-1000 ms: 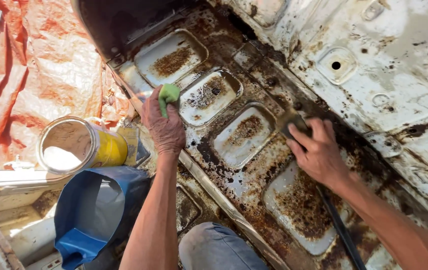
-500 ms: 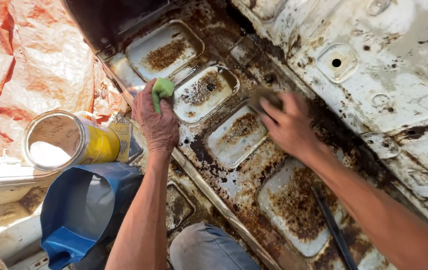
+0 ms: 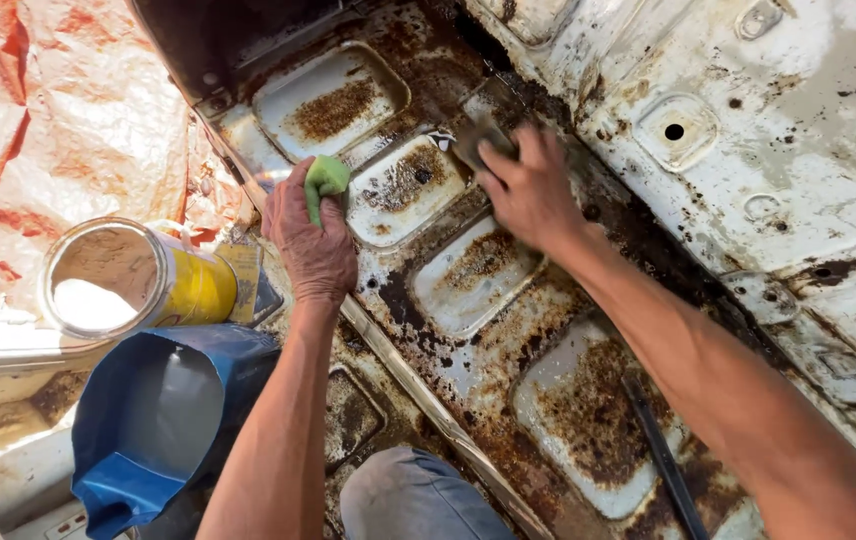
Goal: Scrub the interior metal surfaces of a vehicle bed using sponges and water
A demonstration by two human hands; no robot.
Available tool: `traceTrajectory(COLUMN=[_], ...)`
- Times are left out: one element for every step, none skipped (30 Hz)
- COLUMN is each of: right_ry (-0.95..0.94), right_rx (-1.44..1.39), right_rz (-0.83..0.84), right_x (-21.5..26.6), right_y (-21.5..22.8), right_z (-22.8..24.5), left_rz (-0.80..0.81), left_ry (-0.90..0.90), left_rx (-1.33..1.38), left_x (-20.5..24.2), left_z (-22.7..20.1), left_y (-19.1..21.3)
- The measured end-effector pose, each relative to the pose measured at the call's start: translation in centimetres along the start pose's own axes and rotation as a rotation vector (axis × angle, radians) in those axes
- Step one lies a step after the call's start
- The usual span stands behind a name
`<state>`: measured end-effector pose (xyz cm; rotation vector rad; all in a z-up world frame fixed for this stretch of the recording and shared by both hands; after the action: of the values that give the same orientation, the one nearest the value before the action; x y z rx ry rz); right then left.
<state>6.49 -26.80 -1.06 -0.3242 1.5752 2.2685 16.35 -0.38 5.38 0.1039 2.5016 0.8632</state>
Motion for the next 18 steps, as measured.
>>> traceTrajectory(right_ry=[-0.01, 0.057, 0.141, 0.15, 0.064, -0.021, -0.008, -0.019, -0.055, -0.066, -0.022, 0.022, 0.016, 0.052, 0.093, 0.093, 0.076, 0.059], right_rx=[-0.001, 0.028, 0.063, 0.069, 0.139, 0.21, 0.214, 0.223, 0.223, 0.216, 0.141, 0.067, 0.068, 0.076, 0.087, 0.09, 0.052, 0.013], right_rz=[0.014, -0.001, -0.031, -0.033, 0.014, 0.062, 0.05, 0.056, 0.079, 0.084, 0.048, 0.012, 0.016, 0.006, -0.002, 0.004, 0.007, 0.01], right_x=[1.3, 2.3, 1.9, 6.3, 10.9, 15.7, 14.4, 13.2, 13.7, 9.9, 5.7, 1.4, 0.8, 0.1, -0.9, 3.3, 6.4, 9.9], right_y=[1.3, 2.9, 4.5, 4.9, 4.8, 5.4, 5.2, 5.1, 4.8, 3.1, 2.0, 1.0, 0.5, 0.0, -0.4, 1.8, 4.0, 6.7], right_z=[0.8, 2.3, 3.7, 2.5, 1.3, 0.4, 0.3, -0.2, 0.1, 0.1, 0.1, 0.1, -0.5, -0.6, -0.8, 0.3, 1.4, 2.8], left_rz=[0.013, 0.024, 0.012, 0.002, -0.003, -0.008, -0.025, -0.037, -0.02, -0.008, -0.011, -0.014, -0.008, -0.014, -0.023, -0.022, -0.028, -0.034], left_ry=[0.01, -0.01, -0.041, -0.04, -0.032, -0.024, -0.029, -0.008, 0.02, 0.02, -0.012, -0.043, -0.041, -0.042, -0.04, -0.035, -0.007, 0.02], left_rx=[0.001, 0.0, 0.004, 0.008, 0.012, 0.016, 0.018, 0.043, 0.061, 0.056, 0.021, -0.015, -0.013, -0.028, -0.041, -0.037, 0.007, 0.052], left_x=[0.5, 0.7, -0.2, -0.6, -0.3, 0.0, -0.6, -1.1, -0.4, -0.1, -0.1, -0.1, -0.1, -0.1, -0.4, 0.1, -0.1, -0.3], left_z=[0.0, -0.1, -0.3, 0.4, 1.5, 2.4, 1.6, 0.9, 0.4, 1.0, 1.0, 1.1, 0.8, 0.7, 0.7, 0.9, 1.2, 1.6], left_y=[0.0, 0.0, 0.0, -0.9, -1.2, -1.5, -1.0, -0.6, 0.0, -0.1, -0.4, -0.6, -0.7, -0.6, -0.6, -0.6, -0.7, -0.8])
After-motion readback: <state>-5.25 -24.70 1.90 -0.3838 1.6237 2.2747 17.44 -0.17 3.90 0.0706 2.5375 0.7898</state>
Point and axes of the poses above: each hand's wrist, its own x-axis away from the middle knuckle, its own y-axis out of the back of the hand, z = x × y, the point moved 9 cm from there along -x, towards the middle knuckle, and after that the axes turned 5 degrees about -x, right-handed, at the moved point
